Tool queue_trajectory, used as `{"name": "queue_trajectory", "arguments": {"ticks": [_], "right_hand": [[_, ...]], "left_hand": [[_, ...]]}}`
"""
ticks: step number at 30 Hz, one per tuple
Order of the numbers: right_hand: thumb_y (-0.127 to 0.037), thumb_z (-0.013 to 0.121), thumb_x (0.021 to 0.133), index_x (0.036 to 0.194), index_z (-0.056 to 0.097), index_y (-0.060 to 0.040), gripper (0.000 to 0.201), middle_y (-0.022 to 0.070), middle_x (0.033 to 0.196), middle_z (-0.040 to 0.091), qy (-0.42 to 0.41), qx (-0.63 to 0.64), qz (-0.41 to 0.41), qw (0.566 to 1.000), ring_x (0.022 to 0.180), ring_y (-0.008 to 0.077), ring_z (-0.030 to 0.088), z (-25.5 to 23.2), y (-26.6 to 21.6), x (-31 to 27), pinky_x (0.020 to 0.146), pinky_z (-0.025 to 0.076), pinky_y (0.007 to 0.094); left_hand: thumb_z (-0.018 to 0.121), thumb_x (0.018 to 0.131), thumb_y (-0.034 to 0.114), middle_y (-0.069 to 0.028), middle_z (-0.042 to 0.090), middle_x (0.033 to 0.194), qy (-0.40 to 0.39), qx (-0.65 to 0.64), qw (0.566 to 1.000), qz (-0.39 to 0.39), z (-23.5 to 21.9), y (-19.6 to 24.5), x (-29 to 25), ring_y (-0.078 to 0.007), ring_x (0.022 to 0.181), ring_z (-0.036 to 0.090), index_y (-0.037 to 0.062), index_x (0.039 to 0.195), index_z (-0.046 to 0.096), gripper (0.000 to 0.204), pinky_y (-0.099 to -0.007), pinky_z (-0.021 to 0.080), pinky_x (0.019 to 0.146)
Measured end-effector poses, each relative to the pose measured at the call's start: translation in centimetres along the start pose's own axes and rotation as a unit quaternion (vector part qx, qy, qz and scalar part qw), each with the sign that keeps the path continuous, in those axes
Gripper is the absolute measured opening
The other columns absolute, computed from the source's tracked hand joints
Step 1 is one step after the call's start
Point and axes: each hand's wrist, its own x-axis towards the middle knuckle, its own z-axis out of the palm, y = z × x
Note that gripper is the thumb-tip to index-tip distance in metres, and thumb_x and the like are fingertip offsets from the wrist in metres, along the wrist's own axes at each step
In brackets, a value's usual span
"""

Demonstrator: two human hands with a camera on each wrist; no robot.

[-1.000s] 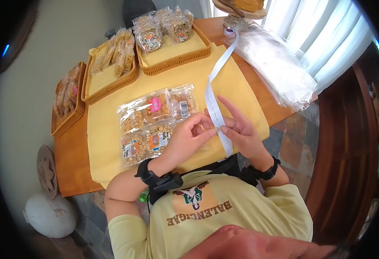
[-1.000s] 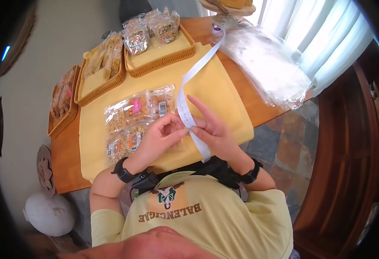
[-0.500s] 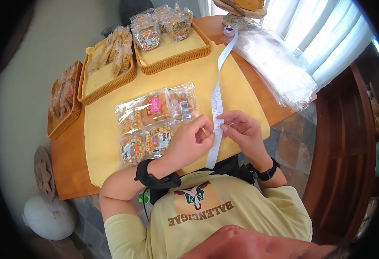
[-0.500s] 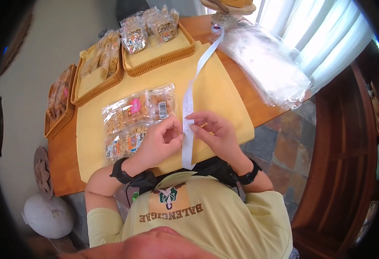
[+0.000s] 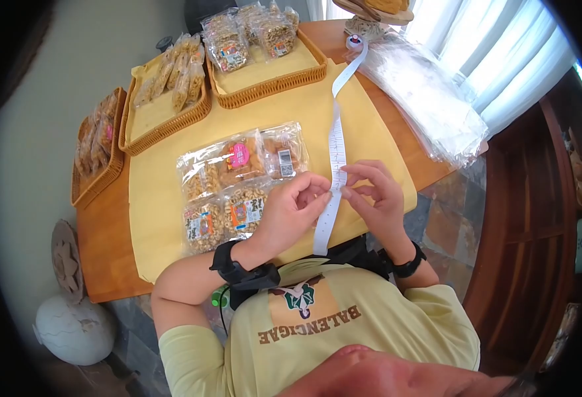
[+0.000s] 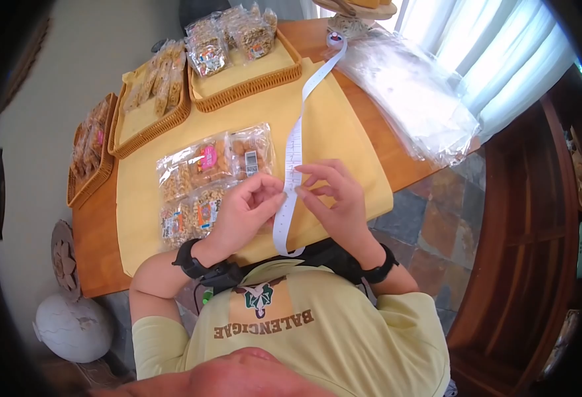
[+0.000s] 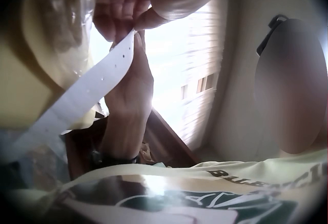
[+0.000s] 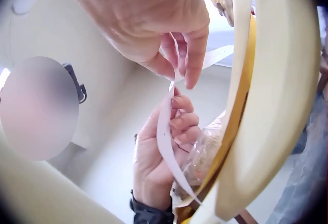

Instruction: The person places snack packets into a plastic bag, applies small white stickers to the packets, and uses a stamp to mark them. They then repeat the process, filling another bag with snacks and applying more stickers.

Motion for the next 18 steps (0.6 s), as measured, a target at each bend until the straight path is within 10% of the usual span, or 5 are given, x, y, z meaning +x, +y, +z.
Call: {"name": "queue_trajectory", "arguments": {"ticks": [4,12,18], "right_hand": [[0.003,0.067,0.067,0.092,0.063,-0.0039,0.026,0.009,0.086,0.059,0.043,-0.3,-0.213,0.929,0.076,0.0219,0.059,0.1,-0.4,0.0,0.066,0.049,0.0275],[0.002,0.066,0.068,0.086,0.063,-0.0018,0.018,0.009,0.084,0.064,0.004,-0.245,-0.17,0.954,0.076,0.0218,0.062,0.2,-0.1,-0.1,0.066,0.049,0.0284],[0.005,0.062,0.071,0.083,0.064,0.0003,0.013,0.0101,0.082,0.065,-0.04,-0.197,-0.088,0.976,0.073,0.0197,0.063,-1.4,-0.5,-0.1,0.066,0.049,0.0265]], "left_hand": [[0.055,0.086,0.005,0.0009,0.058,0.083,0.015,0.032,0.999,0.006,0.0,-0.2,0.0,-0.0019,0.07,0.053,0.0017,0.095,0.053,0.01,-0.0159,0.044,0.058],[0.063,0.076,0.001,-0.0032,0.056,0.072,0.076,0.152,0.971,0.166,0.3,-0.6,0.2,-0.0072,0.054,0.045,0.0013,0.089,0.062,0.013,-0.0211,0.037,0.049],[0.061,0.079,0.005,-0.0047,0.057,0.078,0.016,0.181,0.978,0.104,0.5,-0.2,-0.3,-0.0094,0.068,0.057,0.0006,0.093,0.061,0.014,-0.0221,0.045,0.059]]}}
